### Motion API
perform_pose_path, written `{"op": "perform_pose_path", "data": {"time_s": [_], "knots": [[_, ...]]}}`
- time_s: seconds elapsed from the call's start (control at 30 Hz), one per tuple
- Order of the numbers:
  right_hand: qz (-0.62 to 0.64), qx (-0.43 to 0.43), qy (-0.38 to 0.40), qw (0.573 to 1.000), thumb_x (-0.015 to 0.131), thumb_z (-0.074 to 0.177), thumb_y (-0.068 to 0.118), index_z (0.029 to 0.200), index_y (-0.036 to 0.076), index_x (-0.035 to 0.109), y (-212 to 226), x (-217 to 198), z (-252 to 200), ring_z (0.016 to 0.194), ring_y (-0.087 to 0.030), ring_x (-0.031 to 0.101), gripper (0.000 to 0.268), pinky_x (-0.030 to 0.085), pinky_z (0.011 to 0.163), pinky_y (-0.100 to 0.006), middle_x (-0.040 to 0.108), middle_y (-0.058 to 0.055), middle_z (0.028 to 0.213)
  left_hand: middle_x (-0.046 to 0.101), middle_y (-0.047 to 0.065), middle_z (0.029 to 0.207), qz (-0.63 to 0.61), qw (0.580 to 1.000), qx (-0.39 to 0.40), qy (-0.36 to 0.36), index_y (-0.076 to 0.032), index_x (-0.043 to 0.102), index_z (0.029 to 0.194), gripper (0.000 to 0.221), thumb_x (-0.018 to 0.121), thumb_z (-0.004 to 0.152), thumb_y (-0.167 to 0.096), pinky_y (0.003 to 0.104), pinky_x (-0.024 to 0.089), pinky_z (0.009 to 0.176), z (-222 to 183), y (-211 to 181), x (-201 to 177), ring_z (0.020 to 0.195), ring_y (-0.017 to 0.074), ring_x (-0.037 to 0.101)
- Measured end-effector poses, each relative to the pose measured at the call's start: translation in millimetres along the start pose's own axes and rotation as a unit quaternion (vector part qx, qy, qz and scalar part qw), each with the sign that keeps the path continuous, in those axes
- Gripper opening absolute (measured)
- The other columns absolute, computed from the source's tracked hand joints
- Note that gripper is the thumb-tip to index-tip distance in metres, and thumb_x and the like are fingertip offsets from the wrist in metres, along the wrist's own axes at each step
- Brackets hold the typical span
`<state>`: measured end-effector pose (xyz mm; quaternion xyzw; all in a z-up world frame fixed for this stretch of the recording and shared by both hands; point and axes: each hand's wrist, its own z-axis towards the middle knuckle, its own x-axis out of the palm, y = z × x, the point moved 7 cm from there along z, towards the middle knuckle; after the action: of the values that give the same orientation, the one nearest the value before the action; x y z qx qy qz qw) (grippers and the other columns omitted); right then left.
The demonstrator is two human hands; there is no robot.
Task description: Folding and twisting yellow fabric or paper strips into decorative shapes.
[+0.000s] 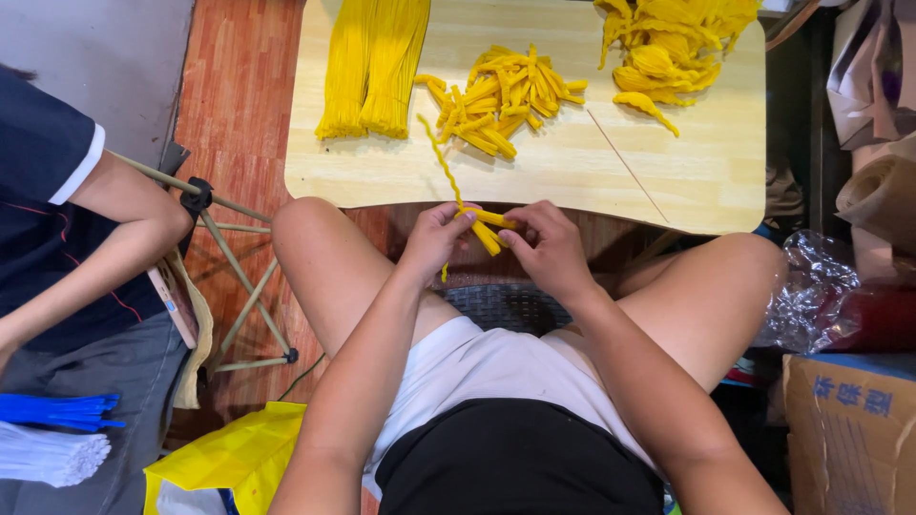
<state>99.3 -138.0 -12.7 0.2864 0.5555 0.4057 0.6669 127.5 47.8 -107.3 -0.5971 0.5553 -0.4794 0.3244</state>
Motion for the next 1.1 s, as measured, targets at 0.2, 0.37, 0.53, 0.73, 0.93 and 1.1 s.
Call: {"op": "perform_pose_path", "data": {"time_s": [0.2,0.37,0.53,0.73,0.93,1.1], "knots": [[-0.01,0.006,0.034,0.999,0.08,0.094,0.019,0.104,0.015,0.081,0.8,0.8,-1.4,0.072,-0.02,0.072,0.01,0.057,0.064,-0.03,0.073,-0.005,0.084,0.067,0.009,0.093,-0.007,1.0,0.016,0.002,-0.002,0.073,0.116,0.022,0.071,0.096,-0.012,0.023,0.06,0.062,-5.4,-0.6,4.3,0.079,0.0124,0.064],[0.15,0.231,0.078,0.958,0.074,0.096,0.015,0.103,0.007,0.076,-48.9,26.8,-11.7,0.065,-0.012,0.07,0.011,0.057,0.059,-0.025,0.076,-0.007,0.08,0.067,0.006,0.099,0.008,0.999,0.041,0.018,-0.006,0.074,0.119,0.025,0.073,0.095,-0.01,0.023,0.061,0.071,-2.6,-8.1,4.5,0.084,0.0104,0.065],[0.165,0.246,0.085,0.951,0.069,0.099,0.014,0.1,0.005,0.073,-58.9,22.0,-7.7,0.064,-0.013,0.071,0.009,0.057,0.056,-0.024,0.075,-0.009,0.079,0.068,0.011,0.103,0.073,0.996,0.032,0.025,-0.006,0.074,0.118,0.024,0.072,0.095,-0.009,0.029,0.06,0.077,-14.4,-14.7,7.4,0.088,0.0152,0.065],[-0.014,0.164,0.025,0.986,0.079,0.096,0.029,0.099,0.021,0.078,-55.1,-9.3,3.6,0.081,-0.02,0.073,0.008,0.056,0.071,-0.032,0.075,-0.003,0.085,0.074,0.021,0.105,0.188,0.981,0.026,0.038,-0.003,0.073,0.119,0.03,0.079,0.091,-0.011,0.038,0.061,0.076,-17.0,-20.2,16.5,0.085,0.0294,0.074],[-0.04,0.134,0.051,0.989,0.081,0.093,0.029,0.1,0.018,0.081,-38.5,-18.7,5.7,0.087,-0.026,0.075,0.013,0.057,0.075,-0.038,0.078,-0.006,0.088,0.072,0.013,0.093,0.082,0.997,0.012,-0.002,-0.001,0.077,0.107,0.018,0.069,0.097,-0.013,0.03,0.064,0.068,-12.7,-14.7,10.0,0.078,0.0171,0.069],[-0.071,0.082,0.07,0.992,0.074,0.099,0.026,0.097,0.012,0.077,-16.8,-33.1,17.4,0.09,-0.035,0.072,0.015,0.056,0.077,-0.045,0.074,-0.014,0.087,0.077,0.016,0.093,0.332,0.941,0.063,0.029,-0.014,0.08,0.103,0.017,0.069,0.094,-0.023,0.044,0.057,0.082,-32.1,-44.4,28.8,0.097,0.0371,0.073]]}}
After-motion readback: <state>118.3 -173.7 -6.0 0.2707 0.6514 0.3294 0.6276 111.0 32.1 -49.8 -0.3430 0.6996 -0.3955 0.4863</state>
